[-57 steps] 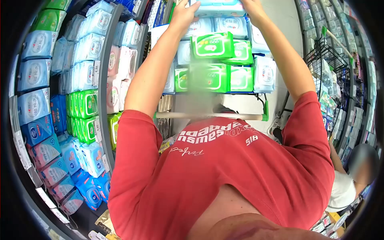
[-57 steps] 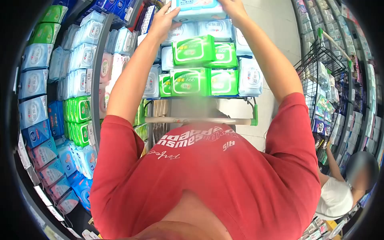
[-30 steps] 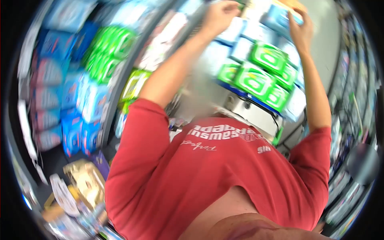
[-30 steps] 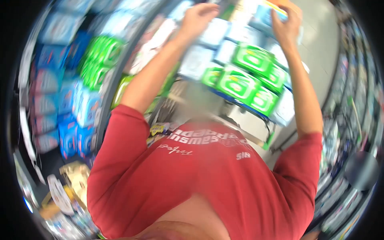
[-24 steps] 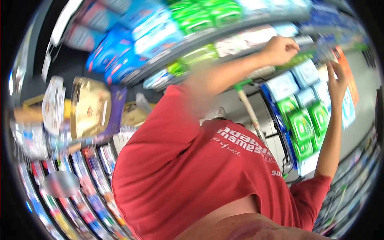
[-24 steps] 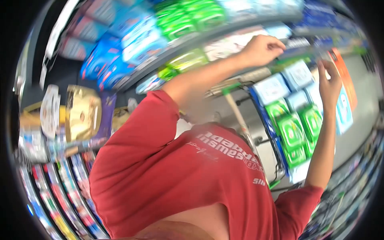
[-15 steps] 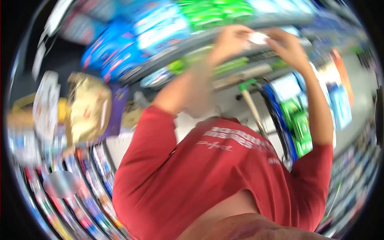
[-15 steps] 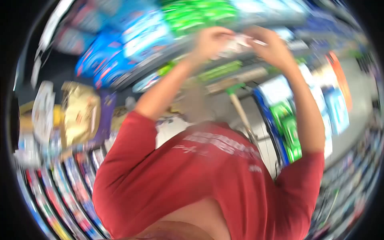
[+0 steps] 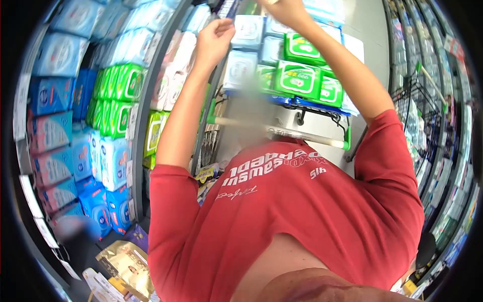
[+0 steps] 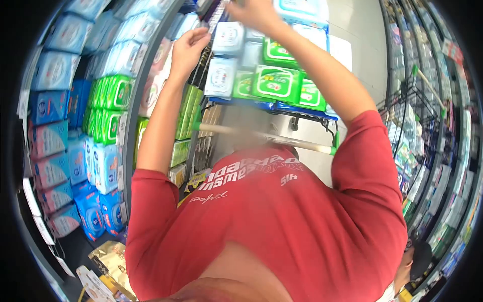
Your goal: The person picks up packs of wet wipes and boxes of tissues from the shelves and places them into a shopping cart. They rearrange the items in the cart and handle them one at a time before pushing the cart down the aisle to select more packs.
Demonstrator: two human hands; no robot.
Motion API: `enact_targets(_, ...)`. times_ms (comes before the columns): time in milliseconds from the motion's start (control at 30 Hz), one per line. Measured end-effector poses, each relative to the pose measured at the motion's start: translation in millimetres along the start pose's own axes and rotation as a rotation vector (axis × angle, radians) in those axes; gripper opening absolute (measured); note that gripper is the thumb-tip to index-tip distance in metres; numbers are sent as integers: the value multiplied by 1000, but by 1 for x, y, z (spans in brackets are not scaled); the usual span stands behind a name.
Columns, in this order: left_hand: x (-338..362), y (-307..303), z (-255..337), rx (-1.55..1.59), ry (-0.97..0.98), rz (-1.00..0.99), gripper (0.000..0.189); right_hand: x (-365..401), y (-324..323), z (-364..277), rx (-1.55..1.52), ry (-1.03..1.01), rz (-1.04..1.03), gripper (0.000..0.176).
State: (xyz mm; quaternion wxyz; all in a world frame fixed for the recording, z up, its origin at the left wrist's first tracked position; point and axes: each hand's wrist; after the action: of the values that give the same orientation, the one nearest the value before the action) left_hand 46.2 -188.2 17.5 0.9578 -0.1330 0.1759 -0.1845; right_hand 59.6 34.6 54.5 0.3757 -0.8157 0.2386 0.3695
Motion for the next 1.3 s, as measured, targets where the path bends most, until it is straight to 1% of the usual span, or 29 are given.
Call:
enact_targets(33, -16, 19, -2, -29, 67, -23, 37, 1, -31, 15, 5, 371, -19, 32)
enact_targets(67, -32, 38, -1, -50, 79, -59, 40, 5, -47, 59, 173, 160, 199, 37)
enact_targets(100, -46, 58, 1, -64, 66, -86, 40, 11, -70, 82, 272, 371, 164, 43)
enact_targets(133, -60, 77, 1, -80, 54, -111, 40, 20, -82, 115, 391, 401, 215, 48)
enact_targets(167, -75, 94, -4, -111, 57, -124, 43, 24, -96, 137, 349, 619, 143, 60)
enact_targets(200, -92, 110, -10, -143, 59, -135, 45, 29, -104, 153, 354, 634, 148, 60)
enact_targets(267, -121, 139, -32, -90, 31, -117, 50, 39, -115, 177, 260, 934, -57, 71)
enact_targets(300, -129, 151, -31, -80, -60, -138, 52, 41, -116, 181, 201, 1036, -141, 77)
enact_targets(333, -134, 160, -31, -70, -154, -157, 54, 44, -115, 184, 198, 1045, -145, 77)
enact_targets(367, -137, 164, -36, -121, -88, -175, 61, 48, -112, 187, 41, 1042, -122, 76)
enact_targets(400, -136, 169, -38, -127, -100, -176, 61, 50, -109, 184, -117, 1034, -100, 75)
enact_targets(433, -136, 173, -36, -72, -148, -177, 58, 47, -109, 174, -123, 1039, -107, 75)
enact_targets(500, -135, 177, -26, -21, -197, -174, 56, 40, -113, 158, -299, 1192, -139, 74)
enact_targets(567, -130, 177, -7, -14, -287, -195, 49, 41, -110, 166, -280, 1191, -139, 74)
enact_targets(633, -133, 178, -6, -28, -273, -186, 45, 45, -100, 188, -257, 1187, -146, 74)
enact_targets(667, -134, 177, -7, -44, -258, -181, 41, 48, -92, 204, -41, 1018, -38, 76)
enact_targets(700, -134, 175, -6, -43, -266, -174, 41, 45, -89, 199, 166, 839, 67, 77)
enact_targets(767, -135, 171, -4, 238, 83, -46, 35, 40, -95, 191, 92, 834, 89, 77)
enact_targets(800, -127, 159, 17, 144, 52, -92, 30, 31, -106, 171, 22, 826, 123, 78)
enact_targets(833, -119, 154, 32, 128, 1, -68, 29, 23, -117, 139, -153, 922, 107, 73)
enact_targets(867, -112, 149, 41, 110, -49, -42, 29, 25, -121, 128, -155, 922, 103, 73)
enact_targets(933, -100, 144, 40, 149, -103, -58, 28, 27, -123, 116, -239, 1003, 27, 68)
enact_targets(967, -93, 143, 36, 191, -158, -76, 28, 31, -122, 114, -241, 1002, 22, 68)
enact_targets(1000, -89, 142, 33, 191, -160, -72, 28, 38, -122, 113, -221, 1014, -34, 66)
enact_targets(1067, -78, 141, 24, 206, -277, -116, 26, 47, -120, 107, -198, 1023, -94, 64)
enact_targets(1133, -76, 140, 14, 213, -222, -142, 28, 53, -120, 100, -196, 1080, -124, 63)
enact_targets(1167, -75, 140, 8, 185, -228, -147, 29, 61, -111, 110, -169, 1083, -48, 61)
enact_targets(1233, -72, 140, 7, 156, -233, -156, 30, 61, -115, 103, -172, 1082, -59, 63)
enact_targets(1300, -68, 141, 7, 212, -295, -226, 35, 64, -113, 105, -179, 1076, -69, 65)
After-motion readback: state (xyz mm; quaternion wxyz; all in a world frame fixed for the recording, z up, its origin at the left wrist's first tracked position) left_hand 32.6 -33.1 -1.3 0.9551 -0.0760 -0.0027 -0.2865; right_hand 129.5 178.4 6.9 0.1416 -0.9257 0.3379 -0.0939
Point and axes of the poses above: each hand's wrist, its own x-axis away from the middle knuckle, its own y-axis out of the palm, z = x × y, and after that the axes turned 4 degrees about y, right-handed
